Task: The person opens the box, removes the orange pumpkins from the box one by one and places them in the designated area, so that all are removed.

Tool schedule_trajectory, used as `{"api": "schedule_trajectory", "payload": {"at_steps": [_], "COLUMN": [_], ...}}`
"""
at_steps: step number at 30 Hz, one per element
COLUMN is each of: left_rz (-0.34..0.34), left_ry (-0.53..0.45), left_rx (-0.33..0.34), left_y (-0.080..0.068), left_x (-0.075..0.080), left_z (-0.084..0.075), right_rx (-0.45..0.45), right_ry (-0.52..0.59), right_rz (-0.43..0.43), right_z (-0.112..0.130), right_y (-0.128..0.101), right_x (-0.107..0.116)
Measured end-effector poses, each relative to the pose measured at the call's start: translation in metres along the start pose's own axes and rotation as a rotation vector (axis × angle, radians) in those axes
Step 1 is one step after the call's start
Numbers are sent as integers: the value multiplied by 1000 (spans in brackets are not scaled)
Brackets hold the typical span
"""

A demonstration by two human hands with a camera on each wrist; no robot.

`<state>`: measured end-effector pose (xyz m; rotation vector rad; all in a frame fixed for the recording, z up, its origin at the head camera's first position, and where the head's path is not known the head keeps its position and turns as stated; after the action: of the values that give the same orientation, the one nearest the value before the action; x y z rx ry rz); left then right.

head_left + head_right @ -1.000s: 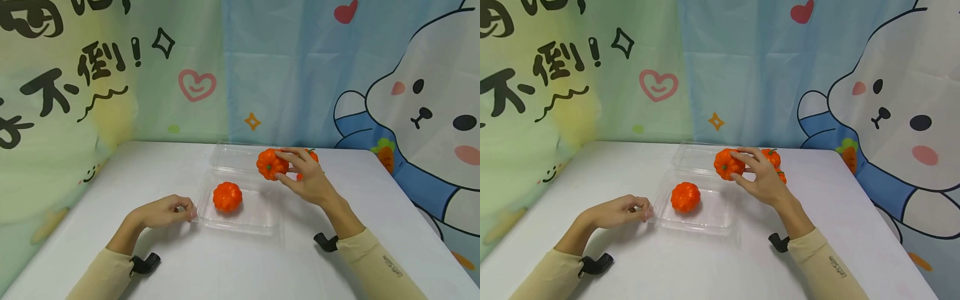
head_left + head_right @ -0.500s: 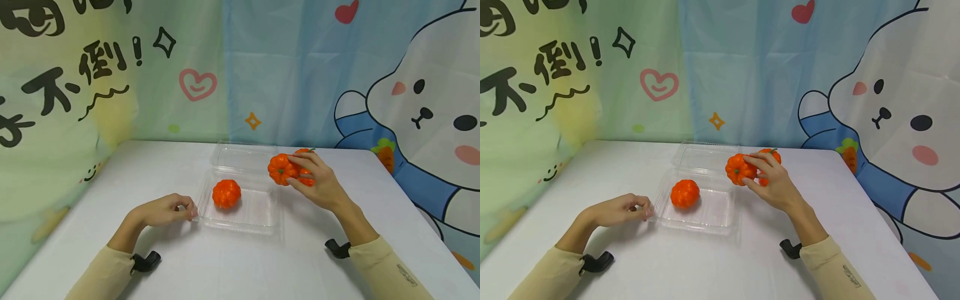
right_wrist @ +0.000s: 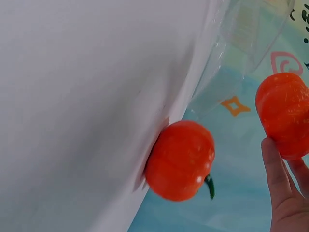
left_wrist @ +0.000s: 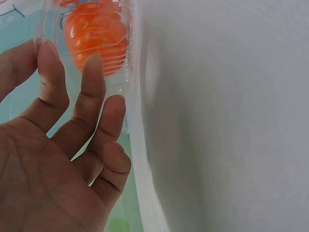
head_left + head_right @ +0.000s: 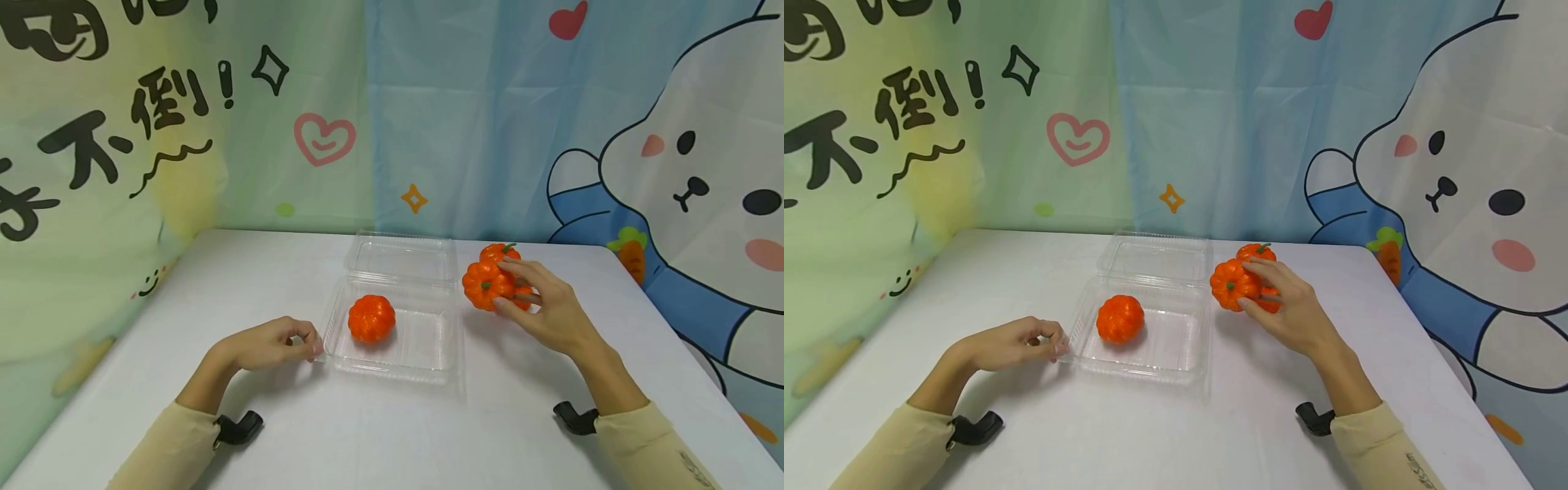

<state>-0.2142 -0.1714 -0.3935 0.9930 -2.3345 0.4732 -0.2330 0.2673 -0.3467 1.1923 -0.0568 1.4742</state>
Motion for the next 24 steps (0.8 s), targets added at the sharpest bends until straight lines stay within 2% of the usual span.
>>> {"api": "schedule_trajectory", "payload": {"at_steps": [5,13,24], "left_rz": [-1,-3,-1], "left_ry": [7,4,-3], "left_rx": [1,-21,-4], "left_y": [-1,-1,0], "left_x": [0,1,1], "left_z": [-1,-2,-2], "right_rx": [-19,-69,-138], "right_ry": [-53,-38,-55], "right_rz": [19,55,128], "right_z": [-5,-12,-22], "right_y": [-7,-21,-35], "right_x": [6,14,22]}}
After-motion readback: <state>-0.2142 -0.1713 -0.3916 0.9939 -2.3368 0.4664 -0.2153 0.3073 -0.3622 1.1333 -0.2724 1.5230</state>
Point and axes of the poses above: each hand's wrist, its own y-axis towards the middle knuckle, its own x-axis out of the back of the hand, z = x × y, the point moved 4 cm from there along y, towards the middle knuckle, and after that the axes turned 3 degrees about -z, right-handed, at the moved point
